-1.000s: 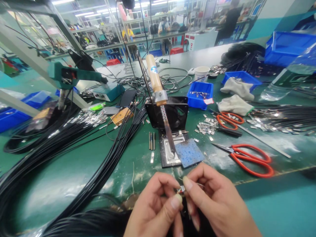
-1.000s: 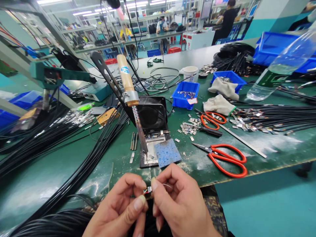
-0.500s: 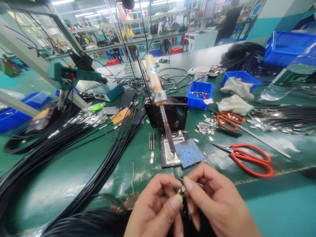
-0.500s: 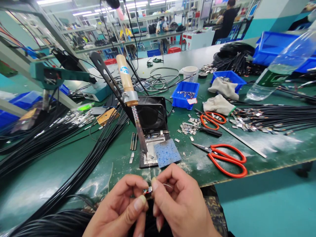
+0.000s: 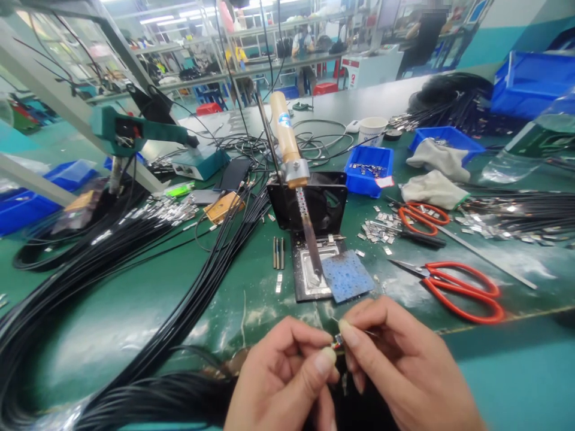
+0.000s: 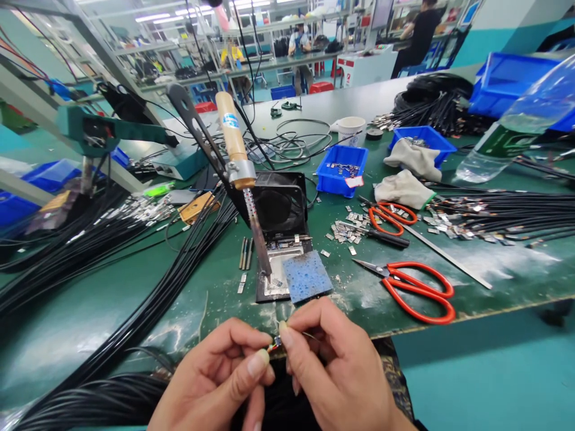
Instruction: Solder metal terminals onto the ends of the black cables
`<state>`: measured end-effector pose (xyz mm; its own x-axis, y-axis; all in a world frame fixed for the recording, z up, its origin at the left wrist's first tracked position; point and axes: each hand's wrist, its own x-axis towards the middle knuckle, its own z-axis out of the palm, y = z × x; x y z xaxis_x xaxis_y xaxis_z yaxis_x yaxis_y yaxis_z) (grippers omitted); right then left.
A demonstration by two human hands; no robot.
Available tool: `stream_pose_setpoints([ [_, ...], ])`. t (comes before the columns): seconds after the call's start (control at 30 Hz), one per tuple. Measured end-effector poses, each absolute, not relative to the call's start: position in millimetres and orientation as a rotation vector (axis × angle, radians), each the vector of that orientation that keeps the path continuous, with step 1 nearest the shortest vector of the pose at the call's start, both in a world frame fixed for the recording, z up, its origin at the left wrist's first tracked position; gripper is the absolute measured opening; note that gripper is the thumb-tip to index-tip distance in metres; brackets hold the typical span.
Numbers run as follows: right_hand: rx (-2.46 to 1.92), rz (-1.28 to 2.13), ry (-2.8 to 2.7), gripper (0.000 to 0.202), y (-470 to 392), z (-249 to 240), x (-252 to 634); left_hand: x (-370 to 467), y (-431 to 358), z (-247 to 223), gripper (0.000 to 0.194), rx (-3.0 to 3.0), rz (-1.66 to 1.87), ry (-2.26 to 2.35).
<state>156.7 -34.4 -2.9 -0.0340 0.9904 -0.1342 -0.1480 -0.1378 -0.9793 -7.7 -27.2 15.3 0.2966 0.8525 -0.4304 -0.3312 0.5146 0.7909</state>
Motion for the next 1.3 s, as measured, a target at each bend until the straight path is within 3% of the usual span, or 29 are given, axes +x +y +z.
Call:
stream_pose_setpoints([
  [0.23,-1.074,1.118,-1.244,0.01,-34,-5,161,-8,-27,19,0.025,0.647,0.802,1.02],
  [0.47,-1.075,1.016,-1.258,0.013,-38,-8,161,-7,-19,27,0.02,0.644,0.651,1.106],
  [0.77,-1.115,1.143,-1.216,0.01,-37,-11,161,-4,-15,28,0.027,0.706,0.581,1.265],
  [1.3,-1.22,1.468,-0.963,0.024,-34,-7,157,-3,-14,20,0.028,0.644,0.807,1.189],
])
